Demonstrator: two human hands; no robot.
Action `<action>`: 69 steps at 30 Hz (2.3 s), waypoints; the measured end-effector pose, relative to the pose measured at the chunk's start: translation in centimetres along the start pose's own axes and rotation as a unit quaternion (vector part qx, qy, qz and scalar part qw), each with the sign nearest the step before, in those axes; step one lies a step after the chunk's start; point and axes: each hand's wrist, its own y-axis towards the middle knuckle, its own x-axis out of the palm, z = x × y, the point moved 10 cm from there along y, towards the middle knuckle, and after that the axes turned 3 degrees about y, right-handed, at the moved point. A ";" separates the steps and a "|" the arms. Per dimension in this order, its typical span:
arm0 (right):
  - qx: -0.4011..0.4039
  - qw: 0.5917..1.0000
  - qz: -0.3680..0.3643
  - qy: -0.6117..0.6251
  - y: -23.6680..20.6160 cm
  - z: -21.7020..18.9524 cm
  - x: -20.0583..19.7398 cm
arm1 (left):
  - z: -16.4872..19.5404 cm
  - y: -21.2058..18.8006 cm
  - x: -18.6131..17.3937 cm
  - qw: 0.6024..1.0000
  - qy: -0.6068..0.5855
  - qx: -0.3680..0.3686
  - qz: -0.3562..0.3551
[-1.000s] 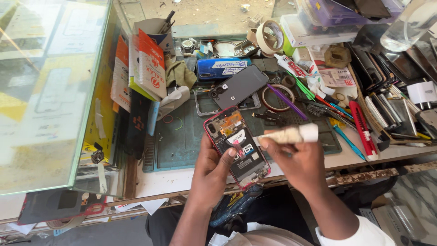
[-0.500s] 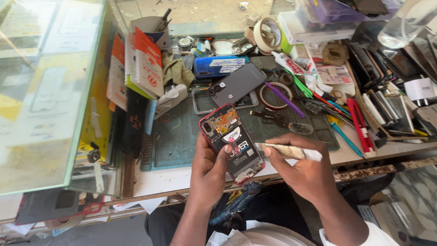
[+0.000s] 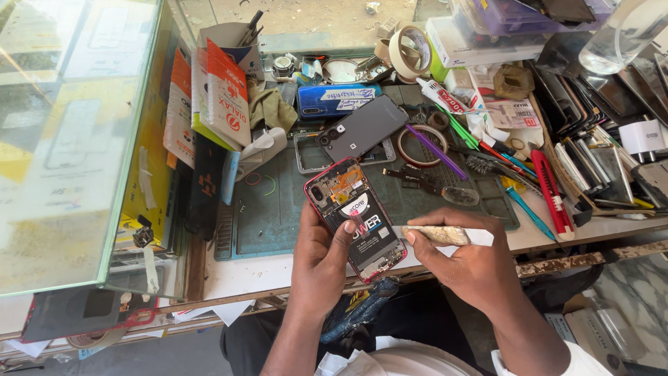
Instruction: The person removes the battery from a disassembled smartphone, then uses a plastic spudger to pry and clean adhesive residue from the phone's interior. The person then uses a syringe to apply liquid adhesive to the battery compartment.
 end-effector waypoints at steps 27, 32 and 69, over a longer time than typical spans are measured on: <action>0.166 0.865 -0.122 0.458 1.0 9.1 3.7 | -1.1 0.5 -0.3 0.980 -0.189 -0.063 -0.021; 0.023 0.979 -0.032 0.199 1.1 4.9 0.7 | -0.7 1.0 -0.3 0.993 -0.115 -0.027 -0.001; -0.198 0.948 -0.245 0.055 2.4 -4.8 2.4 | -3.5 -5.6 4.2 0.952 -0.056 -0.200 -0.226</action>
